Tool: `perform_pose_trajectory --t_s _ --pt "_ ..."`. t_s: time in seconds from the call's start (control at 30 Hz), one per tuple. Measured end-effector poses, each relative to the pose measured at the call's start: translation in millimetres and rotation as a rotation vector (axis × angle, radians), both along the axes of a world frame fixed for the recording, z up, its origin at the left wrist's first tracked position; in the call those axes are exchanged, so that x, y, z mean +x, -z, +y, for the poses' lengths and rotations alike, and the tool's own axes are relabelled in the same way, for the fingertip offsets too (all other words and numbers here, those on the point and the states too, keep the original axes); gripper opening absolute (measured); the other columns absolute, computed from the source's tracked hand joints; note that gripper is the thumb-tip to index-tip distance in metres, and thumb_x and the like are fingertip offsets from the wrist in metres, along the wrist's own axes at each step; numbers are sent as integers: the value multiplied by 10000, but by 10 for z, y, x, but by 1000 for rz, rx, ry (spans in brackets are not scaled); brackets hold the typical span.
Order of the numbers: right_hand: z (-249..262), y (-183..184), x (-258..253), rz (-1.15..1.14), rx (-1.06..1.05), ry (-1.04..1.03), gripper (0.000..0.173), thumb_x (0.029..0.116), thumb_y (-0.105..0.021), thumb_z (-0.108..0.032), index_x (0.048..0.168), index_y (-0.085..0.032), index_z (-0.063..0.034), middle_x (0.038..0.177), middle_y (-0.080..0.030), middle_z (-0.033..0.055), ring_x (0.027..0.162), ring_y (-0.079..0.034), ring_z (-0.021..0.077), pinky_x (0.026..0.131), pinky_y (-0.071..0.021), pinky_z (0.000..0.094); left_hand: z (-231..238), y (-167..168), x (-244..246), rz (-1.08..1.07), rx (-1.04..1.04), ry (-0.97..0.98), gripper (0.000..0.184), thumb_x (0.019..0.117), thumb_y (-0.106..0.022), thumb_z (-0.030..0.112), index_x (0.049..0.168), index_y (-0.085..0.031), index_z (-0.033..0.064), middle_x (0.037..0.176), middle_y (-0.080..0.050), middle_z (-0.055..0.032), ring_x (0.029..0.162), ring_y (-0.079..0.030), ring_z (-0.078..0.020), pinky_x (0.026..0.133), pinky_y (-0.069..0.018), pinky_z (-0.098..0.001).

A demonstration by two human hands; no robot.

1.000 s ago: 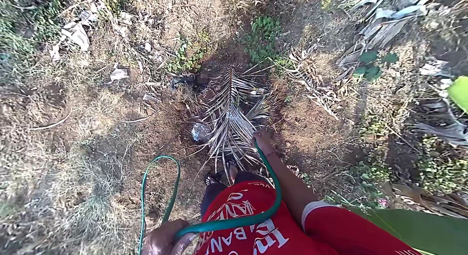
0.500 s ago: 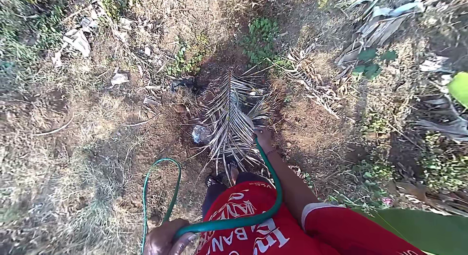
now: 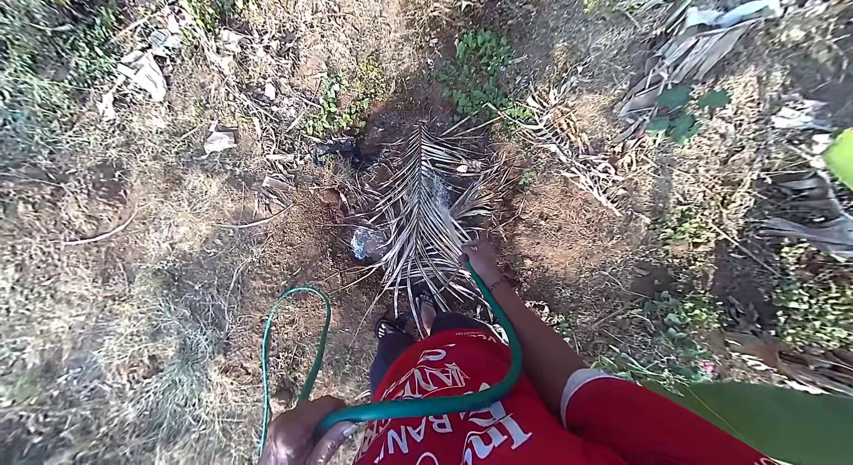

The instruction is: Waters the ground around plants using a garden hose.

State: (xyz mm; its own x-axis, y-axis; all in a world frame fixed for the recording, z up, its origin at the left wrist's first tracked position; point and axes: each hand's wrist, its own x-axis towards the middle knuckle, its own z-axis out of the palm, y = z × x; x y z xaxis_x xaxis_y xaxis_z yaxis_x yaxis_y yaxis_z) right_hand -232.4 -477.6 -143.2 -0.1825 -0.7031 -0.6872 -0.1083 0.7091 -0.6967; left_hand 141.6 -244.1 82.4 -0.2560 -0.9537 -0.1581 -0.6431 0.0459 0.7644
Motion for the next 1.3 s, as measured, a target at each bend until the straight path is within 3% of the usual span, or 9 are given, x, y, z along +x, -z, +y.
perform_pose_trajectory --t_s 0.1,0.2,0.53,0.67,0.8,0.93,1.0,1.13,1.3 --pt "-2 -6 -29 -1 12 25 295 1076 -485 -115 1303 -563 56 871 -684 147 627 -639 160 619 -563 315 -1 12 -2 11 -2 1 475 1005 -562 571 938 -746 138 707 -680 6 602 -616 -69 558 -519 -289" --pt "30 17 -68 30 74 -161 313 1073 -505 -148 1303 -576 52 906 -695 150 665 -648 158 666 -561 322 -15 7 -11 21 2 -5 491 1006 -556 575 938 -749 129 699 -677 3 589 -607 -63 551 -515 -277" --pt "121 44 -214 83 56 -34 307 1073 -482 -131 1300 -578 53 932 -688 166 671 -652 181 664 -570 340 -7 84 -2 41 -50 -22 475 996 -543 616 922 -737 188 659 -642 63 548 -571 -16 507 -486 -232" --pt "215 82 -184 73 170 -249 326 1067 -517 -147 1323 -576 46 1007 -688 182 736 -665 186 719 -574 344 -51 96 -36 36 -59 -28 478 999 -530 620 912 -731 196 651 -633 78 542 -564 -3 500 -480 -219" --pt "336 224 -166 41 238 -313 291 1063 -519 -127 1289 -585 43 927 -682 143 657 -636 147 648 -559 307 -56 58 -74 31 -44 -38 493 995 -514 643 911 -730 208 662 -634 94 556 -568 7 511 -485 -213" --pt "368 330 -449 190 184 -158 325 1062 -517 -147 1307 -589 55 1028 -692 216 803 -686 265 776 -584 436 -51 44 -46 7 -3 -47 491 989 -514 654 870 -712 221 608 -588 108 508 -524 20 464 -443 -201" --pt "272 286 -568 250 69 -43 331 1051 -527 -163 1293 -600 50 981 -698 207 776 -684 270 755 -585 457 -33 15 -13 -18 29 -68 493 976 -531 663 829 -696 223 585 -563 107 491 -506 6 452 -433 -220" --pt "-152 -164 -452 190 -140 188 325 1079 -470 -138 1331 -535 56 876 -654 135 654 -630 169 634 -571 354 30 -17 140 -106 34 -103 514 969 -523 682 818 -692 221 580 -568 95 494 -527 -16 458 -451 -247" --pt "-738 -377 -277 -37 -345 478 285 1097 -447 -195 1280 -545 0 864 -636 64 637 -619 127 609 -562 309 121 -41 362 -220 28 -248 531 976 -494 691 782 -658 224 528 -493 94 444 -467 -32 422 -406 -266"
